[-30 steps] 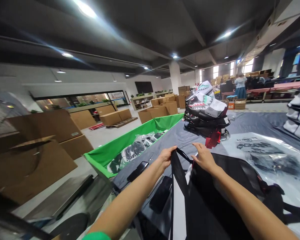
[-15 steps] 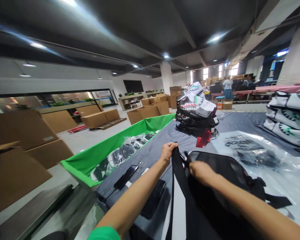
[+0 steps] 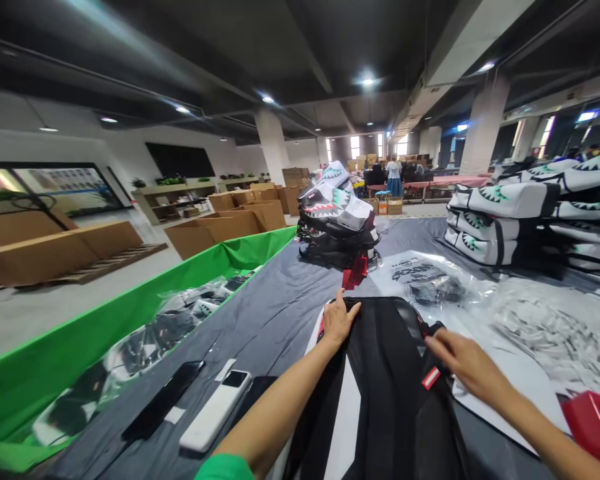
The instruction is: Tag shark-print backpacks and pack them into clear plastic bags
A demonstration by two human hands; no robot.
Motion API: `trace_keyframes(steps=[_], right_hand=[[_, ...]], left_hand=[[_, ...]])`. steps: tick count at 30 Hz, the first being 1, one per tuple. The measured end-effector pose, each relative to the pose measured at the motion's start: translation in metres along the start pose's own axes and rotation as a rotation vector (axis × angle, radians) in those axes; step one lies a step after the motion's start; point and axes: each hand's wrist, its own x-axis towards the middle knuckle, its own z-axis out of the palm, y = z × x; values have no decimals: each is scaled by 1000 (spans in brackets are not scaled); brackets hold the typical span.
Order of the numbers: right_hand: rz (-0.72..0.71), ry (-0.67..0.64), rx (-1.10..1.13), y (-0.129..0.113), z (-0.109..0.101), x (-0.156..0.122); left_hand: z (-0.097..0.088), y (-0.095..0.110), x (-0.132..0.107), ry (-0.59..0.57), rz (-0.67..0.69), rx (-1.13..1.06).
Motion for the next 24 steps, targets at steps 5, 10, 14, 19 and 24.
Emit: trace_keyframes(steps=[5, 10, 14, 19, 24], right_hand=[[348, -71, 13, -9, -16, 81], [120, 189, -4, -32, -23, 85], [-253, 379, 55, -61, -32, 35], [-518, 393, 66, -95, -15, -37], [-404, 502, 106, -101, -49, -41]], left_hand=[[-19, 17, -10, 42, 325, 446], [7, 47, -24, -141, 754, 335], [56, 61, -31, -558, 833, 51], [96, 54, -41, -571, 727, -90], [83, 59, -45, -599, 670, -183]])
